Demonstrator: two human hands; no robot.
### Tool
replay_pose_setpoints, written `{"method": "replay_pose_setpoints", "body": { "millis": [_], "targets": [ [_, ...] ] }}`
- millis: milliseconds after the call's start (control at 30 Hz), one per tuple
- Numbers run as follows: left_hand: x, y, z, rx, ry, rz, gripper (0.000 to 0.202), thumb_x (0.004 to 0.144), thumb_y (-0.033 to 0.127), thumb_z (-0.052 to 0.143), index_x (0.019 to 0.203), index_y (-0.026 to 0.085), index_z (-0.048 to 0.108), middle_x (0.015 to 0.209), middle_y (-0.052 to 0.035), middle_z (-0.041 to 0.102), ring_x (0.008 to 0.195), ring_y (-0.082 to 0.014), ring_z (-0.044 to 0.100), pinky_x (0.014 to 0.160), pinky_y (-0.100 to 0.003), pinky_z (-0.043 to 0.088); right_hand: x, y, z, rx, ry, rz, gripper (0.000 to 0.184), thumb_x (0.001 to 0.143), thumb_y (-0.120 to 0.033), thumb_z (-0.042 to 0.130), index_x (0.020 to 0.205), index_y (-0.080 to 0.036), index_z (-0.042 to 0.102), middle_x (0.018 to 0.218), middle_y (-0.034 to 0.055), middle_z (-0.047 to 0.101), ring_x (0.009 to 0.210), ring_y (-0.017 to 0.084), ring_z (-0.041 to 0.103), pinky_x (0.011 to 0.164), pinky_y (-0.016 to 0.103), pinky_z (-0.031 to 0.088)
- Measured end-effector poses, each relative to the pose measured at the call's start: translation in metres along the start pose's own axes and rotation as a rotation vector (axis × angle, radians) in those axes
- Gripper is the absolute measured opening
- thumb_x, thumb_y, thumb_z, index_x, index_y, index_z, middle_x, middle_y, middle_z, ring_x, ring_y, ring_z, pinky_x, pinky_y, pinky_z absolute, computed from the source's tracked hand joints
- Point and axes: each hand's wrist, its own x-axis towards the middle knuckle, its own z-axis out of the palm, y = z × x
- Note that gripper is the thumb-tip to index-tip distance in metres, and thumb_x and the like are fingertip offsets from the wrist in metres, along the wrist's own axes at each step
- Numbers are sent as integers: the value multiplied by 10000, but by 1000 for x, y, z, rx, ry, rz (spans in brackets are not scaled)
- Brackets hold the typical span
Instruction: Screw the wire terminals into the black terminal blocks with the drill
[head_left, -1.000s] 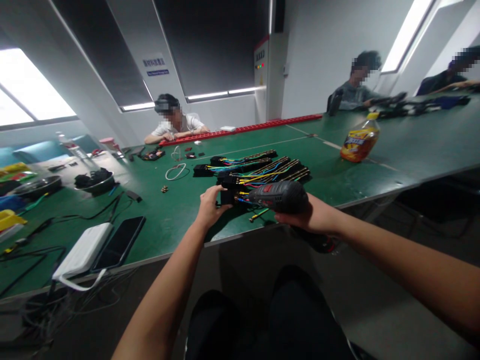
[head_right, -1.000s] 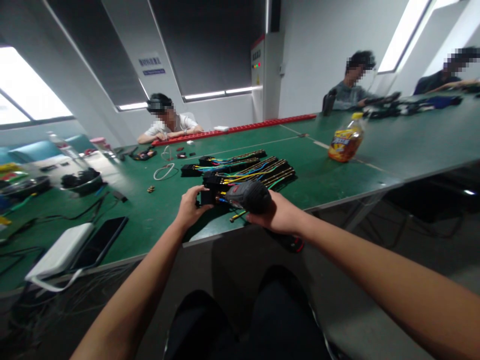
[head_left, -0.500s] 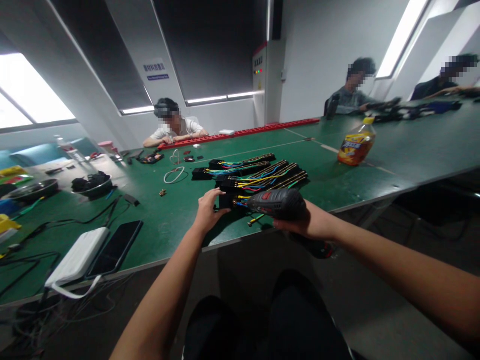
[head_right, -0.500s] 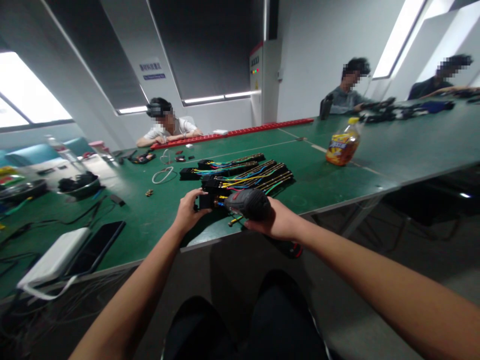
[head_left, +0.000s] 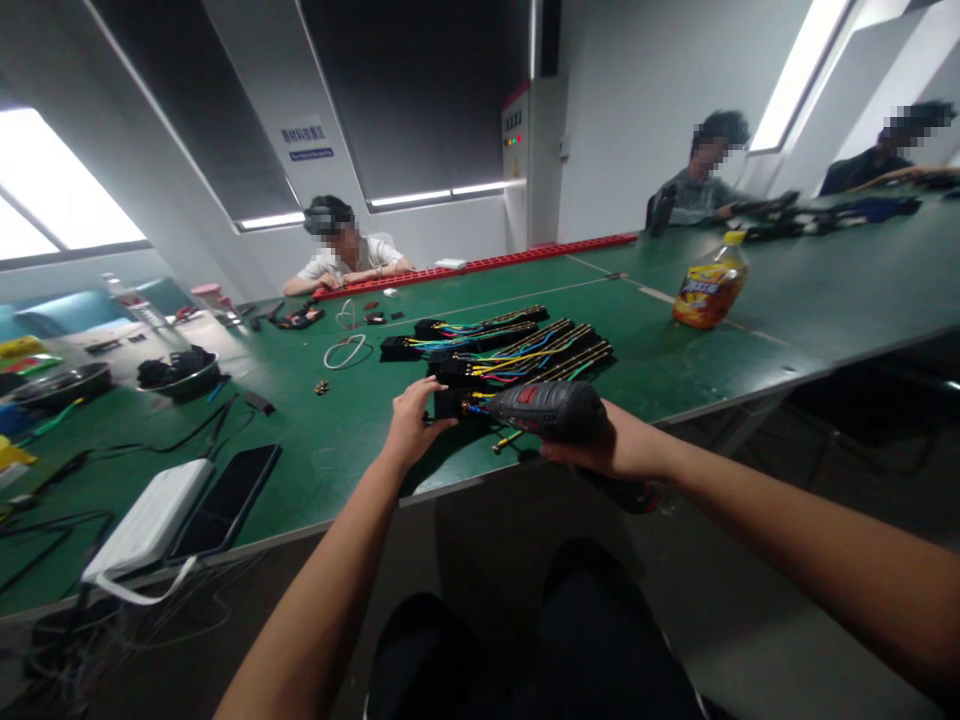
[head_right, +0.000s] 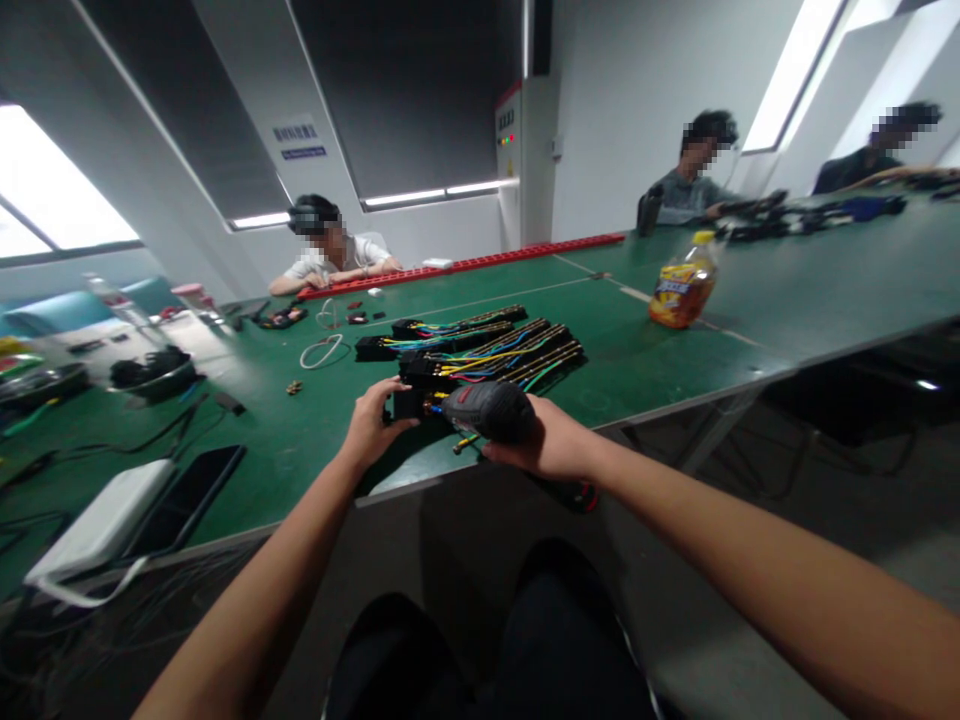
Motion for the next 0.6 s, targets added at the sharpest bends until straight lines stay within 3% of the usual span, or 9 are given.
{"method": "replay_pose_setpoints", "body": {
  "millis": [300, 467, 600],
  "targets": [
    [0, 2, -1, 12, 4, 6, 543, 701, 311, 807, 1186, 231, 575, 1319, -118, 606, 1272, -315, 537, 1040, -474, 413, 22, -8, -24, -160, -192, -53, 402, 682, -291, 762, 1066, -180, 712, 957, 44, 747, 922, 277, 668, 883, 388, 522],
    [1, 3, -1, 1, 2, 11, 526, 706, 296, 802, 1176, 222, 579, 1310, -123, 612, 1273, -315, 535, 1042, -479, 411, 37, -8, -34, -96, -239, -164, 562, 672, -250, 780, 1225, -261, 681, 1179, 19, 719, 1116, 283, 636, 1072, 419, 426],
    [1, 4, 0, -6, 1, 4, 520, 706, 295, 797, 1174, 230, 580, 1309, -115, 612, 1268, -308, 538, 1047, -479, 411, 34, -7, -30, -62, -242, -104, 556, 703, -279, 777, 1248, -267, 667, 1234, 19, 702, 1162, 283, 618, 1104, 443, 408]
  ]
}}
